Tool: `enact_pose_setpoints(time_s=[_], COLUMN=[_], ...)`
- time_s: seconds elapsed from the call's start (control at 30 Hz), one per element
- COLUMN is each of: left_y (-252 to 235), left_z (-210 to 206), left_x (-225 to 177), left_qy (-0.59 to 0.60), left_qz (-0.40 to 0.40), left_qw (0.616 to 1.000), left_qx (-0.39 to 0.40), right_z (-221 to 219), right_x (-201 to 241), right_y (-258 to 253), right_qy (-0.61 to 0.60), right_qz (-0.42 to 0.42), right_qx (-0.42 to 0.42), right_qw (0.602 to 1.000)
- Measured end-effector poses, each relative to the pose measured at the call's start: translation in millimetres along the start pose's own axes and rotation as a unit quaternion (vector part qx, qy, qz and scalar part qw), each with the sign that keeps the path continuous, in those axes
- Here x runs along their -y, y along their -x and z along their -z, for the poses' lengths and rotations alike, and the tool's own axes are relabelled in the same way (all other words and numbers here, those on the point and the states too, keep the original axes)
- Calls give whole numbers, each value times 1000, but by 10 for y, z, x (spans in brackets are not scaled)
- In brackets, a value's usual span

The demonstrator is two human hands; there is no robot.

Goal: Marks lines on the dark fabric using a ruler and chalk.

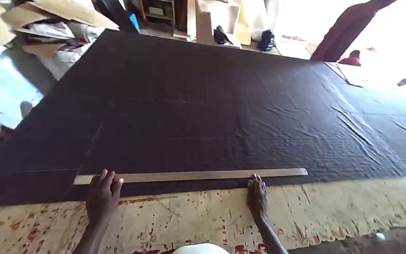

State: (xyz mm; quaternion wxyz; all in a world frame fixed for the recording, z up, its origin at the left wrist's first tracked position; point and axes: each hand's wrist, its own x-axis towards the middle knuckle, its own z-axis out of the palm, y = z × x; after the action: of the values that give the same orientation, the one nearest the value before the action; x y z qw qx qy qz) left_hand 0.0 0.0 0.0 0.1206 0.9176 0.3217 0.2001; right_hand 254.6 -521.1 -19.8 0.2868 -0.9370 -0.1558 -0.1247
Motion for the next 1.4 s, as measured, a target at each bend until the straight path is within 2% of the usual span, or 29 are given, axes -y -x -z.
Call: enact_pose_setpoints(time_s=[0.23,0.37,0.47,0.57,0.7,0.83,0.97,1.1,1.4], left_y=[-20,-61,-95,-104,-50,-14,-125,-220,-287], left_z=[-22,-11,103,106,-219,-712,-974,-966,-955], left_x=[46,108,-22,-492,-1623,-2692,-3376,-3675,-3794], left_qy=[4,26,73,84,127,131,86,33,-15], left_qz=[-14,-21,-7,-37,-129,-240,-268,-264,-243], left_qw=[1000,999,997,995,975,941,922,908,893], left_qx=[3,10,18,28,130,201,265,322,380], right_z=[45,100,315,428,437,476,497,508,491], right_x=[58,-49,15,86,80,81,0,-172,-143], right_y=[-14,-31,-23,23,13,-109,-200,-243,-428], right_qy=[-21,-138,-162,-223,-283,-271,-252,-252,-183], right_qz=[-36,-49,-57,-118,-185,-200,-213,-223,-203], right_qx=[14,-35,-56,-14,59,62,45,75,58], right_qw=[999,989,984,968,939,939,943,939,960])
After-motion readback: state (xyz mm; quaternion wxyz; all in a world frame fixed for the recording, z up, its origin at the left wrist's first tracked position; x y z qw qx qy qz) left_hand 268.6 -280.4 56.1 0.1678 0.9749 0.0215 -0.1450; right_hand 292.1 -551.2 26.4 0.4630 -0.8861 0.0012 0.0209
